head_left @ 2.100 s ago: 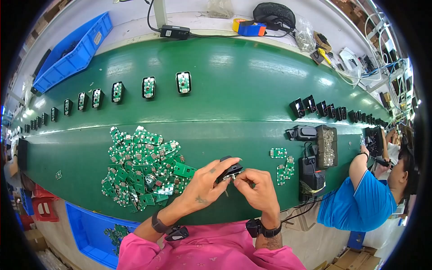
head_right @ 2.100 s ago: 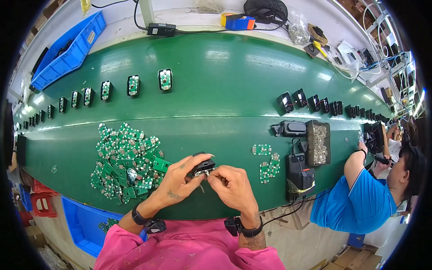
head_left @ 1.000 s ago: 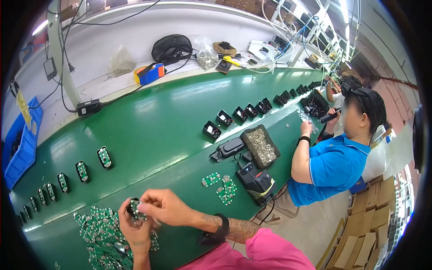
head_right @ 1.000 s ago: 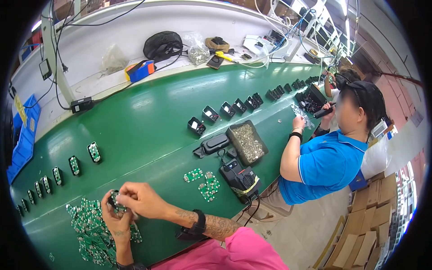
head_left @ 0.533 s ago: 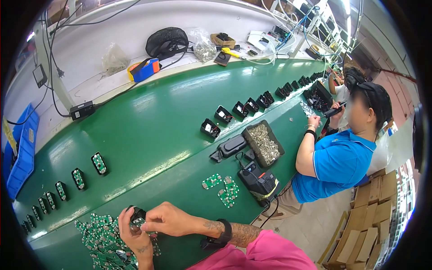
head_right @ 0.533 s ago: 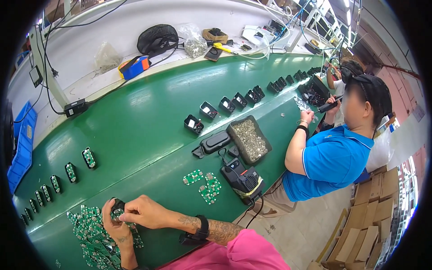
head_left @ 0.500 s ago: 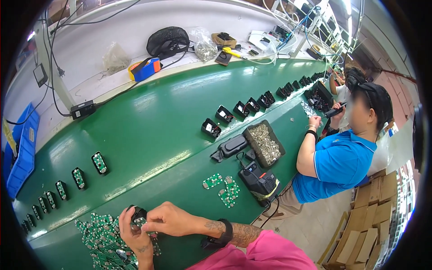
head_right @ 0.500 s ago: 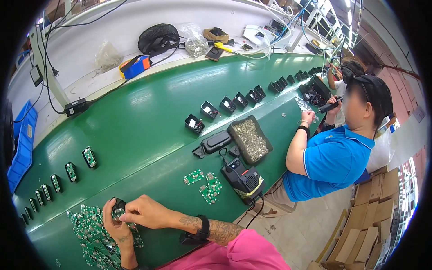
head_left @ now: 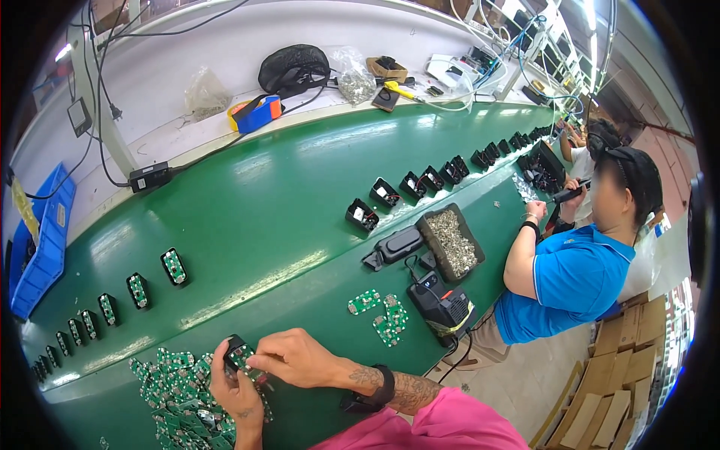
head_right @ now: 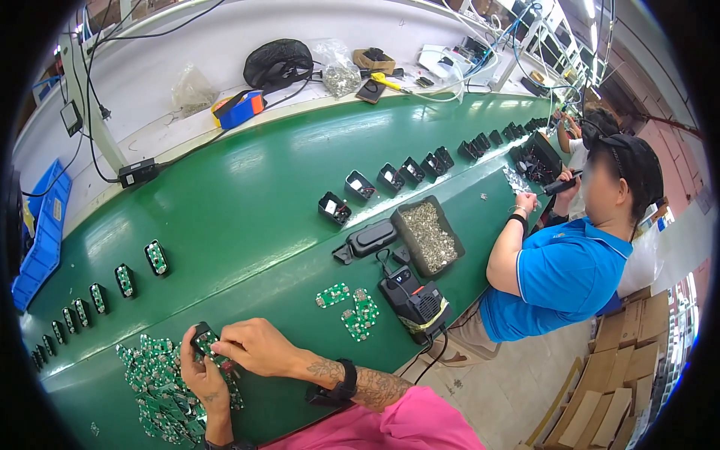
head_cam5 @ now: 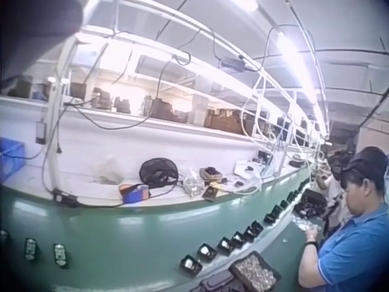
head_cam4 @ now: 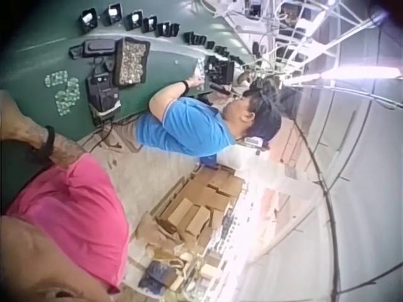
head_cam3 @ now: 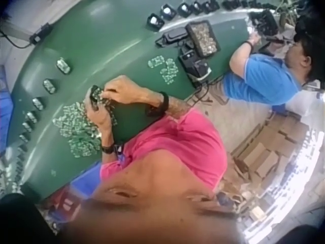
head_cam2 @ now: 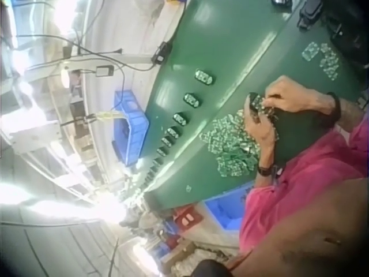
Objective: The person picks up a black housing and a circuit board, fits the board into the housing, and presses them together. They then place the assembled unit onto the green conveyor belt and repeat the process.
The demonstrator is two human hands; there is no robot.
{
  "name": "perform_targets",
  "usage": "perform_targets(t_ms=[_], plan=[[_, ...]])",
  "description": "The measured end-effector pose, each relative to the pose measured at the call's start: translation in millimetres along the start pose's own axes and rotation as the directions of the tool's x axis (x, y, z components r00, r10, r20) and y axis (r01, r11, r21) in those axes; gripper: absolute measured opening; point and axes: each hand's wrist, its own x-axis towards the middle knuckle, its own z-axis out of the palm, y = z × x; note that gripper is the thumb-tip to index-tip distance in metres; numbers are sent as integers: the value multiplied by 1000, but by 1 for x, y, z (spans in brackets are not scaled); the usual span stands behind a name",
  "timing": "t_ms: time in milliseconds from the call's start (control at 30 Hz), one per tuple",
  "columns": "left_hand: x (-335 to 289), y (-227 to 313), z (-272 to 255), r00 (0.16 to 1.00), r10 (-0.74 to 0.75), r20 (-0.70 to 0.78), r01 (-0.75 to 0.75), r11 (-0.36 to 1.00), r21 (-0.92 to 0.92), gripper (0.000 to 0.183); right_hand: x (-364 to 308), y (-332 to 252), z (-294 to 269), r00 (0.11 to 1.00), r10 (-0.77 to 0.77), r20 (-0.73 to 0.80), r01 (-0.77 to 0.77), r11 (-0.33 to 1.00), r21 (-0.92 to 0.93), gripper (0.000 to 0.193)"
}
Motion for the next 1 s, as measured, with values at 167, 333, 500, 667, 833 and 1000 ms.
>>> perform_targets(t_ms=[167,333,500,667,833,1000], plan=[[6,11,0,993,-102,64,103,995,-13,55,1,1,3,997,67,33,-70,995,74,25],[9,12,2,993,-104,51,106,994,-29,54,1,2,2,991,133,12,-134,987,88,29],[11,20,0,976,-178,125,198,965,-173,53,3,6,2,988,153,-34,-149,985,86,29],[9,15,-1,940,-303,155,332,916,-227,36,2,11,2,989,145,-3,-145,989,16,33],[6,10,4,951,-293,98,308,923,-229,32,0,11,3,975,221,25,-219,972,-81,26],[7,15,2,916,-358,181,395,883,-252,32,-1,5,4,972,224,70,-224,974,3,37]])
